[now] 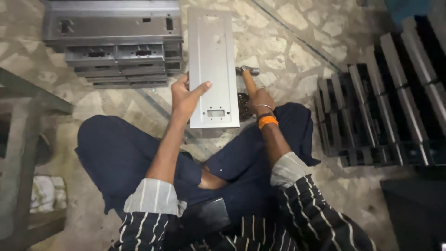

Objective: Straightening or finishing metal plates using a hammer and a metal block anvil.

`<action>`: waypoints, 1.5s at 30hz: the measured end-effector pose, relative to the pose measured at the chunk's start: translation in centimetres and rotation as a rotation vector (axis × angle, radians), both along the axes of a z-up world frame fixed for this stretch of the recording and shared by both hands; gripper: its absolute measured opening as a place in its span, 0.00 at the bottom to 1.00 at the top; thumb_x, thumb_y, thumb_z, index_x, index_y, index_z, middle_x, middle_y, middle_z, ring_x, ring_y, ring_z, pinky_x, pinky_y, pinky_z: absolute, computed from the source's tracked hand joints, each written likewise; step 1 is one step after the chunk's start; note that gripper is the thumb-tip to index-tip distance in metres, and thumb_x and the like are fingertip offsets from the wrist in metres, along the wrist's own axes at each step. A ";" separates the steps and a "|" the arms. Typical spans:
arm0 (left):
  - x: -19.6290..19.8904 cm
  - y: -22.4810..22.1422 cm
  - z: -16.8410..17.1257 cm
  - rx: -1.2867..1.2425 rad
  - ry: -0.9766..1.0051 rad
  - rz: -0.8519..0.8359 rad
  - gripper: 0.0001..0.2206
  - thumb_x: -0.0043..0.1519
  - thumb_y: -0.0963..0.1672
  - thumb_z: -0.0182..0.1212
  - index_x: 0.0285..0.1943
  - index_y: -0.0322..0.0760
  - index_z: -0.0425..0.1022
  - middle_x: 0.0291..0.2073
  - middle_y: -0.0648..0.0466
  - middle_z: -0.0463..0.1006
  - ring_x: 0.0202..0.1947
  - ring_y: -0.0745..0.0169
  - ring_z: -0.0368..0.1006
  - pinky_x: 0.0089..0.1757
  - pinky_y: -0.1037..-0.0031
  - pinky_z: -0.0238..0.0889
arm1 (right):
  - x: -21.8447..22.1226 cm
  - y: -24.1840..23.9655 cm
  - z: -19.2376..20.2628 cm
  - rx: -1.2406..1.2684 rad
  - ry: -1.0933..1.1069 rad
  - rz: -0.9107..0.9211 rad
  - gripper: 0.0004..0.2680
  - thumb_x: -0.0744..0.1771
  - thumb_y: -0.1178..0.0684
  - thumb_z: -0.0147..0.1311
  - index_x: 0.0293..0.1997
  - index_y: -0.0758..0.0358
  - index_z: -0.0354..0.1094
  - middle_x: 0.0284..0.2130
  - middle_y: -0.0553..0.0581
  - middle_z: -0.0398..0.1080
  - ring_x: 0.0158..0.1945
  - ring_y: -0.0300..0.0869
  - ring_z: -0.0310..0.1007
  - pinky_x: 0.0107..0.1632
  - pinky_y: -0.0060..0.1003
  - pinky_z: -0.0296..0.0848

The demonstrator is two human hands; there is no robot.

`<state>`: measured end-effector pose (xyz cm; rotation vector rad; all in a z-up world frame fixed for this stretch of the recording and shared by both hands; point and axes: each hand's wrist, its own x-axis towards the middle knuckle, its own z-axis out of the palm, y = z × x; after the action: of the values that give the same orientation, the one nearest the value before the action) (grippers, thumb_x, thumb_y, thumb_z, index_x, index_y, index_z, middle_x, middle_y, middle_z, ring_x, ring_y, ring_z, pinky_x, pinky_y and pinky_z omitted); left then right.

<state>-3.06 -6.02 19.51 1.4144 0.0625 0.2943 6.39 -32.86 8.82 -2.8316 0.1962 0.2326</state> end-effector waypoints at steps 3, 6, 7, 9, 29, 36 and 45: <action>-0.4 0.2 0.5 0.083 0.022 0.031 0.19 0.55 0.40 0.73 0.54 0.23 0.78 0.42 0.47 0.84 0.39 0.65 0.80 0.42 0.74 0.74 | 1.8 -0.6 -2.1 0.090 -0.026 -0.101 0.14 0.63 0.49 0.61 0.48 0.65 0.72 0.44 0.70 0.75 0.50 0.61 0.75 0.49 0.52 0.73; -0.4 0.3 0.9 0.121 0.018 0.037 0.19 0.55 0.41 0.73 0.54 0.24 0.78 0.42 0.48 0.84 0.40 0.65 0.80 0.43 0.74 0.74 | 0.4 -0.6 3.5 0.330 -0.022 -0.143 0.13 0.67 0.48 0.58 0.47 0.71 0.76 0.37 0.70 0.77 0.38 0.55 0.76 0.38 0.47 0.71; -0.7 0.2 1.0 0.100 0.021 0.012 0.19 0.55 0.41 0.72 0.54 0.24 0.79 0.42 0.48 0.84 0.40 0.65 0.80 0.43 0.74 0.74 | -1.0 -0.5 6.6 0.471 -0.019 -0.160 0.13 0.66 0.50 0.59 0.49 0.71 0.75 0.33 0.66 0.76 0.32 0.49 0.74 0.32 0.42 0.69; -0.6 -0.1 1.2 0.074 0.019 -0.002 0.19 0.55 0.41 0.72 0.54 0.25 0.79 0.42 0.48 0.85 0.40 0.65 0.80 0.43 0.74 0.74 | -3.3 -0.4 12.3 0.607 -0.019 -0.164 0.14 0.65 0.52 0.60 0.51 0.72 0.73 0.29 0.62 0.75 0.25 0.43 0.72 0.25 0.38 0.67; -0.2 -0.2 1.0 0.097 0.071 0.020 0.17 0.55 0.41 0.73 0.51 0.25 0.80 0.39 0.48 0.85 0.36 0.65 0.81 0.40 0.74 0.75 | -23.3 2.1 27.6 0.816 -0.010 0.077 0.12 0.62 0.54 0.66 0.45 0.66 0.69 0.25 0.46 0.66 0.24 0.30 0.62 0.25 0.29 0.65; 0.2 0.1 0.3 0.120 0.017 0.022 0.14 0.56 0.41 0.73 0.49 0.25 0.81 0.38 0.49 0.85 0.36 0.66 0.80 0.40 0.74 0.74 | -23.5 4.1 29.1 1.044 -0.254 0.152 0.17 0.64 0.54 0.62 0.57 0.63 0.63 0.34 0.44 0.71 0.32 0.28 0.68 0.31 0.26 0.70; 0.3 0.2 -0.5 0.032 -0.018 -0.001 0.15 0.56 0.40 0.72 0.51 0.25 0.80 0.40 0.49 0.85 0.38 0.67 0.80 0.42 0.74 0.74 | -21.8 2.8 28.1 0.667 -0.264 0.350 0.15 0.65 0.55 0.65 0.54 0.72 0.68 0.39 0.61 0.77 0.42 0.41 0.77 0.45 0.36 0.76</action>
<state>-2.75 -5.84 19.05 1.4437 0.0422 0.3081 -15.39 -30.10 36.88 -2.1781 -0.3711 -0.0121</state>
